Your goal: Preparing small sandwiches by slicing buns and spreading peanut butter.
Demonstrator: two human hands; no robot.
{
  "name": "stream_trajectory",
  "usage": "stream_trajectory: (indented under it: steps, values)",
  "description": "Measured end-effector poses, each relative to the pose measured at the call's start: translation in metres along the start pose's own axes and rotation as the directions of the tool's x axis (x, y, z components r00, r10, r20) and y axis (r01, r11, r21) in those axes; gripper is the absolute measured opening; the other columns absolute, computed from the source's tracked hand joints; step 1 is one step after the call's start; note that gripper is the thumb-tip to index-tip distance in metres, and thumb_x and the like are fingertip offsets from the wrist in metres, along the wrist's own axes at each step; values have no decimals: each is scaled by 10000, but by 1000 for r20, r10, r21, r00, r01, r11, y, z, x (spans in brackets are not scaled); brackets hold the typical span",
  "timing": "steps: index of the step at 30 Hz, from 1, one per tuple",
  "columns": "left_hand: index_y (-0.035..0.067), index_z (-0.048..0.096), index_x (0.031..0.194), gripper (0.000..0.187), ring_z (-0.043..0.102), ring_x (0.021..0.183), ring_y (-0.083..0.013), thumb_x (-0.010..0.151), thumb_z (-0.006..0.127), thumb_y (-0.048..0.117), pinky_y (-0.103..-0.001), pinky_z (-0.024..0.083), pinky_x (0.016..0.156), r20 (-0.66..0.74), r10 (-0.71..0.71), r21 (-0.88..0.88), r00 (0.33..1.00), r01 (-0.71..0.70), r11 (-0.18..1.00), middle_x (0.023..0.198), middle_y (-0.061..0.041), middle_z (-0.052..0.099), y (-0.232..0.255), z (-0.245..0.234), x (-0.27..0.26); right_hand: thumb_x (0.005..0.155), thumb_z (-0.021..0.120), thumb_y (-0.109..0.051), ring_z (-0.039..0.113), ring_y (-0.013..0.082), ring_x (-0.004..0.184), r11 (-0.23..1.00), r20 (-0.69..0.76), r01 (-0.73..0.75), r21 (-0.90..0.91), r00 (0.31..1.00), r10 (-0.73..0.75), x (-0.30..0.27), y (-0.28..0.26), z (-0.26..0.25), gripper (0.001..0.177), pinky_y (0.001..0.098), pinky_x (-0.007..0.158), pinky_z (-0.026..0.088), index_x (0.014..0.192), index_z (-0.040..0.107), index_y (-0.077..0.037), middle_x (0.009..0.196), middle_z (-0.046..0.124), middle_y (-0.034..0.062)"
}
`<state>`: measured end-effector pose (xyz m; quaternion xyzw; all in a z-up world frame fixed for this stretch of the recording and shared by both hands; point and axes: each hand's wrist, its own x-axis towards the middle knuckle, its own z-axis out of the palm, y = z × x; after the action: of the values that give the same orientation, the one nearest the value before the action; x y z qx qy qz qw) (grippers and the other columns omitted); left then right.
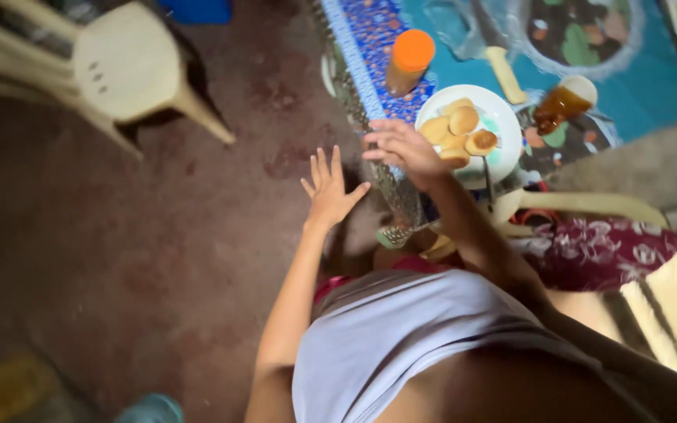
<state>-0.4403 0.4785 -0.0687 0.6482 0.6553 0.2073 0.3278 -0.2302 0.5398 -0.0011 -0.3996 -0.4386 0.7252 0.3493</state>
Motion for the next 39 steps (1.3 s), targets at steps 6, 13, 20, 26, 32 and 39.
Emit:
stream_trajectory:
  steps: [6, 13, 20, 26, 32, 39]
  values:
    - [119, 133, 1633, 1243, -35, 1567, -444, 719, 837, 584, -746, 28, 1174, 18, 109, 3, 994, -109, 994, 1702, -230, 33, 43, 2, 91, 972, 679, -72, 681, 146, 907, 790, -257, 314, -526, 827, -500, 47, -36, -91, 398, 277, 780, 550, 1358, 583, -73, 1069, 671, 64]
    - [91, 150, 1614, 1311, -44, 1547, -461, 634, 913, 512, -766, 41, 1139, -202, 23, -154, 979, -55, 986, 1668, -262, 83, 91, 52, 187, 839, 761, -388, 718, 241, 869, 311, -191, -22, -950, 829, -525, 101, -101, -126, 478, 399, 820, 547, 1234, 698, -127, 998, 747, 93]
    - [138, 348, 1532, 1194, 135, 1548, -391, 593, 928, 593, -789, -45, 1134, -486, -155, -214, 860, 55, 975, 1631, -150, 283, 106, 103, 227, 709, 733, -730, 717, 360, 940, -194, -72, -130, -972, 958, -279, 146, -131, -86, 850, 614, 989, 313, 1164, 665, -15, 1010, 741, 200]
    - [129, 491, 1449, 1054, 310, 1523, -337, 606, 903, 610, -785, -115, 1133, -597, -138, -238, 790, -10, 971, 1532, -119, 487, 104, 110, 224, 681, 735, -711, 729, 337, 922, -291, -136, -182, -939, 975, -174, 166, -112, -82, 887, 593, 1065, 244, 1138, 650, 44, 953, 756, 178]
    - [65, 591, 1341, 1019, 463, 1440, -325, 573, 895, 663, -746, -165, 1141, -623, -12, -167, 782, -118, 979, 1389, -166, 613, 96, 96, 224, 625, 805, -651, 706, 331, 850, -250, -56, -142, -958, 945, -322, 166, -90, -92, 806, 542, 1026, 277, 1037, 674, 29, 847, 741, 164]
    - [63, 614, 1294, 1002, 535, 1344, -295, 550, 881, 680, -742, -149, 1147, -628, 47, -180, 777, -204, 962, 1350, -128, 652, 91, 95, 235, 603, 835, -580, 681, 359, 781, -250, 107, 3, -968, 909, -402, 161, -97, -100, 716, 494, 951, 347, 963, 669, 17, 774, 711, 199]
